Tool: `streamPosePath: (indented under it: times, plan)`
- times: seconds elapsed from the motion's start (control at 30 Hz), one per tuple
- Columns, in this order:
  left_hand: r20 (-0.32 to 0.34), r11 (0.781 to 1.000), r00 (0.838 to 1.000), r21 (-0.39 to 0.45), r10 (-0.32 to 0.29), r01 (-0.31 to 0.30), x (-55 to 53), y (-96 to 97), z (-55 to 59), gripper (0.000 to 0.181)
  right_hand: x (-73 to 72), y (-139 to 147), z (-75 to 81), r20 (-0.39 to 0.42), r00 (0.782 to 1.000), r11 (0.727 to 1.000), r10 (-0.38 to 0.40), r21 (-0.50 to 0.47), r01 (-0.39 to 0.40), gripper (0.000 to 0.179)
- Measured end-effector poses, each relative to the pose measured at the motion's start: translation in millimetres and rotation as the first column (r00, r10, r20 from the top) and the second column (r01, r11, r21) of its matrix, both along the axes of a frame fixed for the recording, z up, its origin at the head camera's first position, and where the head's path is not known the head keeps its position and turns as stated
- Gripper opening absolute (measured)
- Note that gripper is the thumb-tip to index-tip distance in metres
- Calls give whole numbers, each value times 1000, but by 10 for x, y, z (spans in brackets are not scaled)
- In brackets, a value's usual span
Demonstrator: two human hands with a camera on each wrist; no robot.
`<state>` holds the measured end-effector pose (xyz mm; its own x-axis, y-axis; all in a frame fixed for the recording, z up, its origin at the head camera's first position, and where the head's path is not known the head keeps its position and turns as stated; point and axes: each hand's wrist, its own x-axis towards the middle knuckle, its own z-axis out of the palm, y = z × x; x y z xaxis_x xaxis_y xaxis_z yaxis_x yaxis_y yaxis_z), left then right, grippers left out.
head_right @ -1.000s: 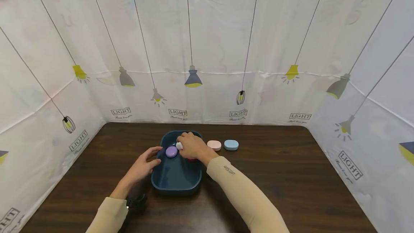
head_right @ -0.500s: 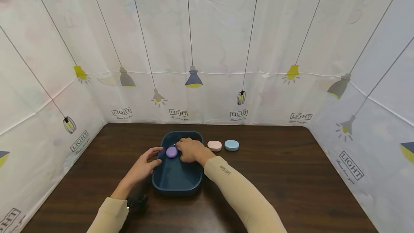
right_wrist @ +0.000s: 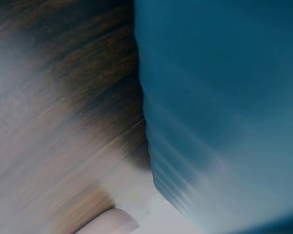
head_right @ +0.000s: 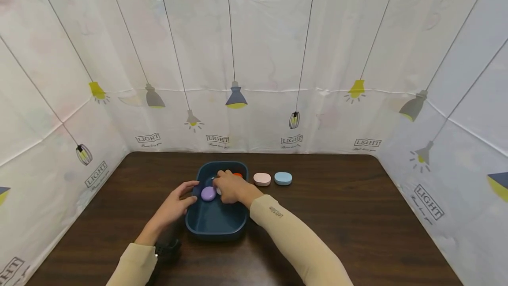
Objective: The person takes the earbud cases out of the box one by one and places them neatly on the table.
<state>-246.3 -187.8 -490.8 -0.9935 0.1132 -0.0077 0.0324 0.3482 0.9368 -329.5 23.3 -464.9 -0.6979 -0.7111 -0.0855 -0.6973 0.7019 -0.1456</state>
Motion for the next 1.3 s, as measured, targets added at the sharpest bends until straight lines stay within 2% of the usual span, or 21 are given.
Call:
streamPosePath:
  times: [0.23, 0.5, 0.77, 0.9, 1.03, 1.3]
  plan:
    - [-2, 1000, 1000, 6, -1, 1, 2, -10, -4, 47, 38, 17, 11, 33, 999, 1000, 10, 9, -11, 35]
    - [2, 1000, 1000, 12, -4, 4, -18, 3, -4, 47, 85, 13, 44, 30, 1000, 999, 5, 40, -6, 33]
    - [7, 1000, 1000, 2, 1, -1, 19, 9, 32, 47, 135, 1, 40, 29, 1000, 997, 10, 77, -13, 37]
    - [16, 1000, 1000, 5, 0, 0, 52, -3, 36, 46, 180, 10, 38, 64, 998, 998, 20, 66, -24, 37]
    - [14, 1000, 1000, 12, -6, 6, 57, -2, 36, 47, 225, 34, 61, 61, 998, 998, 26, 58, -29, 37]
    - [24, 1000, 1000, 20, -2, 1, 31, 12, 47, 48, 369, 145, 258, 50, 998, 999, 47, -28, -46, 41]
